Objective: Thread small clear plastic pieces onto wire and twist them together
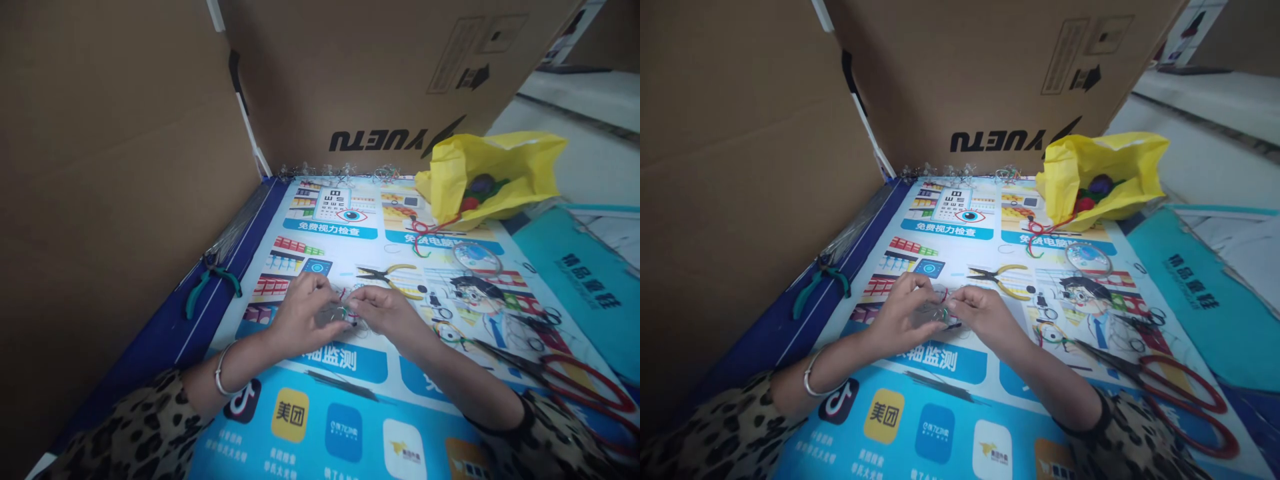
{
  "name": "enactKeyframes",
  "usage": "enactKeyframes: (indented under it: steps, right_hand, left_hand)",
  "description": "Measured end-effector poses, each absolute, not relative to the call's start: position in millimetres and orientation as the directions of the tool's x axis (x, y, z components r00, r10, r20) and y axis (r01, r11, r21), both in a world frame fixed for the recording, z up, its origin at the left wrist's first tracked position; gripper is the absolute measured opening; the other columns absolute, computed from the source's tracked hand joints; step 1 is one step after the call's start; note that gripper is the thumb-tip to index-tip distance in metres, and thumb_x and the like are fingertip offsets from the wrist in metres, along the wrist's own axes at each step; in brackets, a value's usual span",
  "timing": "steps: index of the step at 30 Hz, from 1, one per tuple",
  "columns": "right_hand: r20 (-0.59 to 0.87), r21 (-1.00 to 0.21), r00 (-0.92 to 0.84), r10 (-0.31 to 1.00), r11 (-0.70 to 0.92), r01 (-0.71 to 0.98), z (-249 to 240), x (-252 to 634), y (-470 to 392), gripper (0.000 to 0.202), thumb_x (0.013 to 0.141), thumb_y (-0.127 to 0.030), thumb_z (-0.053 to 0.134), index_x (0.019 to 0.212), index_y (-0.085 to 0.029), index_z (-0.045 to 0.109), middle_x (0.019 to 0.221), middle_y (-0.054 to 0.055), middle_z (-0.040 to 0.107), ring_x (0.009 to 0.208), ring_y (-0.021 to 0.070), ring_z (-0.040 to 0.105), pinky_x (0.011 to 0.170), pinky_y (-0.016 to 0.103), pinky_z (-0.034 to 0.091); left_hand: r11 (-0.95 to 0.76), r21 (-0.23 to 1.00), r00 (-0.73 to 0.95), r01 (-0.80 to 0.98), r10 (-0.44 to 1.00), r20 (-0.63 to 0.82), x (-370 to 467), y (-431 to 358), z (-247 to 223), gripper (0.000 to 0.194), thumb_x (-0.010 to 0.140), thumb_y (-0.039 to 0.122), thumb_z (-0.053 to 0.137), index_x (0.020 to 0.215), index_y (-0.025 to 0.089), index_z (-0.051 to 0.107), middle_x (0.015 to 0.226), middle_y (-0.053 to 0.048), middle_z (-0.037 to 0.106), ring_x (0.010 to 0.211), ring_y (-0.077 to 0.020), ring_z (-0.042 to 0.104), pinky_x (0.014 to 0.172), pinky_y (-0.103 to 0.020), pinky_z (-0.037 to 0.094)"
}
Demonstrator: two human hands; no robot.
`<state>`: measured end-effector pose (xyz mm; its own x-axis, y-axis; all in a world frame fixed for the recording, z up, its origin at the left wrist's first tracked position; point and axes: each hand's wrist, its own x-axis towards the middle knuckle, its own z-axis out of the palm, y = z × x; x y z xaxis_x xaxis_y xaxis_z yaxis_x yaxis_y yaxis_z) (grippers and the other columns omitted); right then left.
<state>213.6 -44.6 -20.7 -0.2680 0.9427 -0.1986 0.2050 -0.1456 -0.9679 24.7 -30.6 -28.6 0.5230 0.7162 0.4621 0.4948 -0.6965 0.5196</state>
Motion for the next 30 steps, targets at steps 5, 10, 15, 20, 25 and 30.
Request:
enactKeyframes:
  steps: [5, 10, 15, 20, 25, 30]
  right_hand:
    - [-0.199, -0.972, -0.273, 0.941, -0.154, 0.175, -21.1, 211.8, -44.6, 0.024, 0.077, -0.04, 0.059, 0.076, -0.016, 0.061, 0.053, -0.006, 0.046, 0.044, 0.0056, 0.032, 0.042, 0.02, 0.023]
    - [-0.204, -0.975, -0.311, 0.928, -0.164, 0.149, -22.4, 209.6, -44.6, 0.027, 0.077, -0.042, 0.059, 0.074, -0.016, 0.06, 0.061, -0.003, 0.054, 0.048, 0.0061, 0.038, 0.044, 0.02, 0.025]
    - [-0.209, -0.972, -0.293, 0.933, -0.163, 0.172, -25.4, 210.3, -44.7, 0.027, 0.077, -0.043, 0.058, 0.075, -0.016, 0.06, 0.06, -0.004, 0.052, 0.046, 0.0058, 0.034, 0.043, 0.021, 0.023]
    - [-0.208, -0.969, -0.251, 0.945, -0.164, 0.186, -28.2, 213.0, -44.2, 0.026, 0.077, -0.043, 0.058, 0.076, -0.017, 0.061, 0.052, -0.006, 0.044, 0.045, 0.0067, 0.03, 0.043, 0.021, 0.023]
    - [-0.225, -0.971, -0.239, 0.945, -0.198, 0.133, -30.5, 214.5, -44.1, 0.026, 0.076, -0.043, 0.059, 0.075, -0.018, 0.059, 0.047, -0.009, 0.035, 0.042, 0.0059, 0.025, 0.042, 0.022, 0.021]
    - [-0.243, -0.969, -0.251, 0.937, -0.224, 0.103, -30.4, 214.3, -43.8, 0.027, 0.076, -0.044, 0.059, 0.075, -0.017, 0.059, 0.047, -0.009, 0.033, 0.041, 0.0053, 0.022, 0.04, 0.021, 0.018]
  left_hand:
    - [-0.663, 0.448, 0.503, 0.599, 0.747, 0.434, 29.8, -32.0, -29.8, 0.022, 0.07, 0.033, 0.063, 0.086, 0.019, 0.059, 0.091, -0.006, 0.052, 0.088, -0.0219, 0.046, 0.076, -0.037, 0.037]
    - [-0.659, 0.366, 0.523, 0.657, 0.748, 0.408, 34.2, -34.1, -27.7, 0.014, 0.07, 0.026, 0.058, 0.081, 0.018, 0.06, 0.087, -0.006, 0.053, 0.085, -0.0225, 0.046, 0.072, -0.037, 0.037]
    - [-0.686, 0.427, 0.529, 0.589, 0.727, 0.438, 32.9, -33.2, -32.4, 0.014, 0.071, 0.015, 0.051, 0.082, 0.017, 0.06, 0.081, -0.006, 0.054, 0.08, -0.0197, 0.049, 0.069, -0.034, 0.041]
    - [-0.681, 0.538, 0.513, 0.497, 0.73, 0.451, 26.8, -31.1, -37.8, 0.026, 0.071, 0.01, 0.047, 0.093, 0.017, 0.059, 0.084, -0.006, 0.058, 0.082, -0.019, 0.053, 0.071, -0.034, 0.045]
    - [-0.576, 0.637, 0.452, 0.512, 0.811, 0.371, 24.6, -28.0, -38.2, 0.027, 0.07, 0.006, 0.047, 0.091, 0.018, 0.058, 0.081, -0.003, 0.061, 0.077, -0.0164, 0.055, 0.069, -0.03, 0.045]
    - [-0.548, 0.666, 0.48, 0.505, 0.82, 0.311, 23.2, -25.1, -39.4, 0.018, 0.076, 0.015, 0.052, 0.092, 0.019, 0.059, 0.082, -0.002, 0.063, 0.077, -0.016, 0.056, 0.068, -0.029, 0.044]
